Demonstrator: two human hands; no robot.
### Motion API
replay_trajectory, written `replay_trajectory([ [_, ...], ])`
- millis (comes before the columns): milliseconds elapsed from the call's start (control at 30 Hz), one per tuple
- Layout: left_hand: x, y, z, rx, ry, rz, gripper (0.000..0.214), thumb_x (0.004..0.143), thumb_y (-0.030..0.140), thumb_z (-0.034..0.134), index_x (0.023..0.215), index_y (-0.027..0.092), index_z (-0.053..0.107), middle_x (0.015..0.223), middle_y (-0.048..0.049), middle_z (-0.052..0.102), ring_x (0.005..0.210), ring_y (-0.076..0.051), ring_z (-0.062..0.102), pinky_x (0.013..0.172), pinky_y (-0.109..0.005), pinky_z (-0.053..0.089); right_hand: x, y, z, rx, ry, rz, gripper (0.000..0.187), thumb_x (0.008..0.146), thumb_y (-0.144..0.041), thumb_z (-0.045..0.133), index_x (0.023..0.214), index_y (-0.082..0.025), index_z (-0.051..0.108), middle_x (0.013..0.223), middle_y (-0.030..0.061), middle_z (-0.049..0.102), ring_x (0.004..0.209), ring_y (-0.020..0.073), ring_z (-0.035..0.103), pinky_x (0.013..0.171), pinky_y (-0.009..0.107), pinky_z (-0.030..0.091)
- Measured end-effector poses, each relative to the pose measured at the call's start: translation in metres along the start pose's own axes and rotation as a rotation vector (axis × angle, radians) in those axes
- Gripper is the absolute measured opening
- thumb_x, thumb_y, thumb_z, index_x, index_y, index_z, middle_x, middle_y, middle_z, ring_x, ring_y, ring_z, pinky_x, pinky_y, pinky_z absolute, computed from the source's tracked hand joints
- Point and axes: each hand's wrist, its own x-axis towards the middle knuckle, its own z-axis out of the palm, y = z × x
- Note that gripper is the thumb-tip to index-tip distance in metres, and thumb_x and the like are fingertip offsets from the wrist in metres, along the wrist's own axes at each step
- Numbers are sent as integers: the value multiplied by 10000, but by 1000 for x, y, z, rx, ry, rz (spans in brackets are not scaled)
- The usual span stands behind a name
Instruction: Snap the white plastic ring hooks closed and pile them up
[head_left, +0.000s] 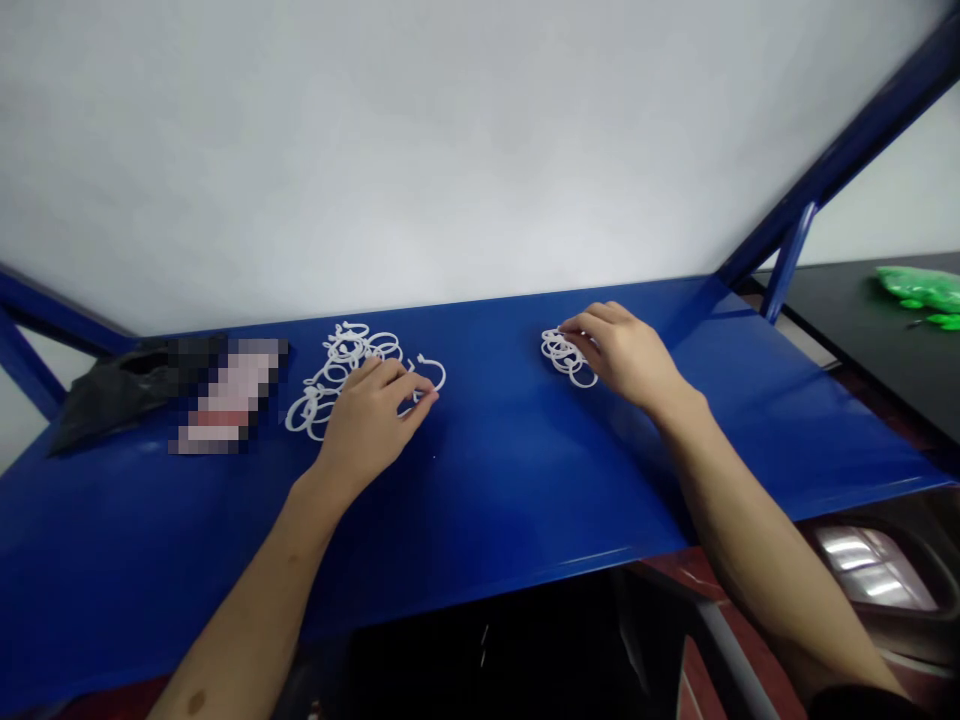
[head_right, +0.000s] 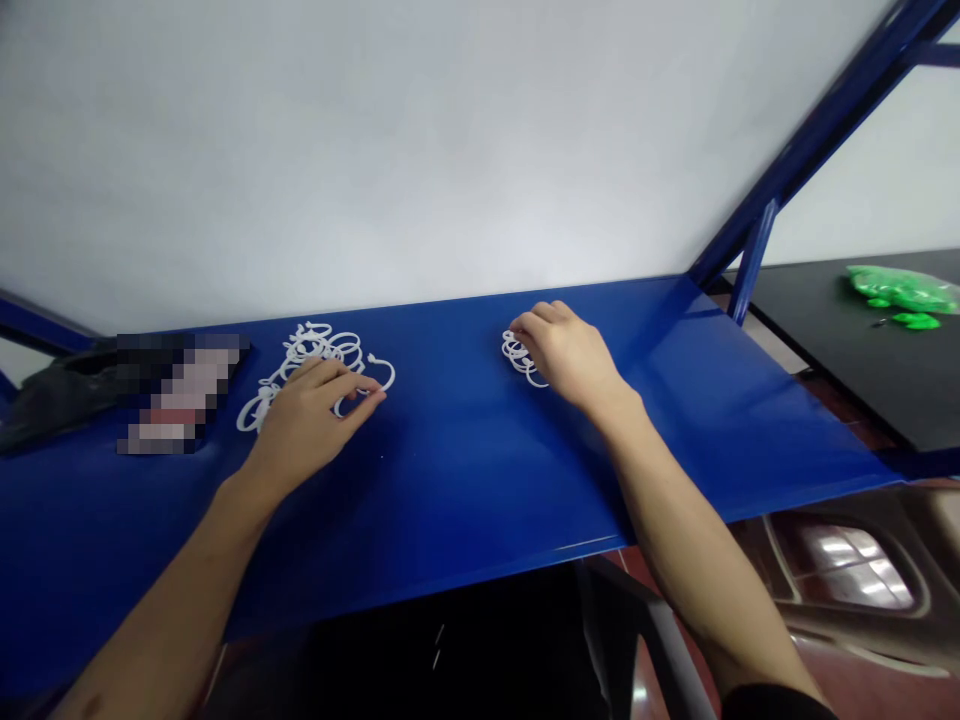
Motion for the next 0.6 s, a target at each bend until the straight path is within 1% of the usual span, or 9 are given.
replay_trajectory([
  [100, 1, 6, 0, 11, 104, 26, 145, 963, 276, 604, 911, 201, 717, 637, 11, 576, 691, -183, 548, 760, -339, 472, -2, -22, 10, 114, 9, -98, 244, 1031, -278, 473, 1091, -180, 688, 1027, 111, 703, 947, 244, 627, 819, 390, 523],
  [167, 0, 10, 2, 13, 143, 66, 130, 963, 262, 612, 923, 200, 719, 638, 15, 620, 669, -173, 566, 751, -334, 467, -4, -39, 18, 277, -9, -144, 226, 1027, -316, 505, 1106, -186, 672, 1049, 105, 702, 960, 232, 642, 863, 394, 528],
  [200, -1, 13, 4, 13, 151, 98, 120, 961, 250, 616, 930, 200, 720, 664, 12, 654, 672, -170, 577, 745, -333, 462, -6, -48, 22, 379, -27, -143, 228, 1019, -337, 529, 1130, -185, 657, 1057, 101, 702, 955, 223, 651, 861, 386, 534],
  [267, -3, 19, 10, 11, 143, 174, 102, 957, 228, 624, 932, 201, 720, 714, 7, 701, 684, -168, 592, 724, -336, 448, -9, -65, 31, 598, -71, -84, 256, 997, -358, 575, 1182, -185, 615, 1027, 81, 708, 897, 194, 671, 817, 353, 551],
  [333, -4, 25, 16, 10, 115, 239, 105, 957, 216, 622, 906, 207, 713, 717, 13, 710, 681, -169, 593, 698, -341, 431, -12, -78, 39, 785, -103, 14, 244, 979, -345, 600, 1171, -195, 587, 944, 43, 710, 811, 163, 676, 760, 316, 557],
  [433, -7, 33, 24, -34, 83, 255, 110, 965, 230, 609, 901, 216, 697, 718, 17, 713, 695, -171, 611, 695, -342, 428, -15, -87, 48, 943, -109, 128, 179, 962, -307, 605, 1105, -208, 564, 849, 2, 697, 728, 134, 666, 714, 288, 552],
  [467, -7, 35, 26, -79, 86, 215, 88, 964, 249, 613, 930, 216, 688, 731, 18, 719, 701, -169, 621, 705, -339, 439, -15, -87, 50, 965, -98, 149, 168, 959, -300, 600, 1095, -211, 560, 839, -2, 691, 718, 130, 662, 705, 284, 550],
  [500, -7, 37, 26, -135, 96, 137, 79, 959, 272, 622, 971, 214, 674, 745, 18, 725, 702, -165, 628, 715, -332, 453, -15, -87, 51, 975, -80, 160, 162, 959, -298, 595, 1091, -211, 558, 834, -3, 683, 712, 128, 659, 696, 282, 548],
  [600, -5, 40, 24, -328, 99, -219, 179, 934, 340, 644, 1046, 201, 629, 773, 15, 740, 657, -143, 631, 683, -293, 485, -15, -84, 50, 939, -42, 123, 151, 961, -295, 585, 1084, -209, 572, 819, -2, 660, 708, 128, 646, 675, 273, 543],
])
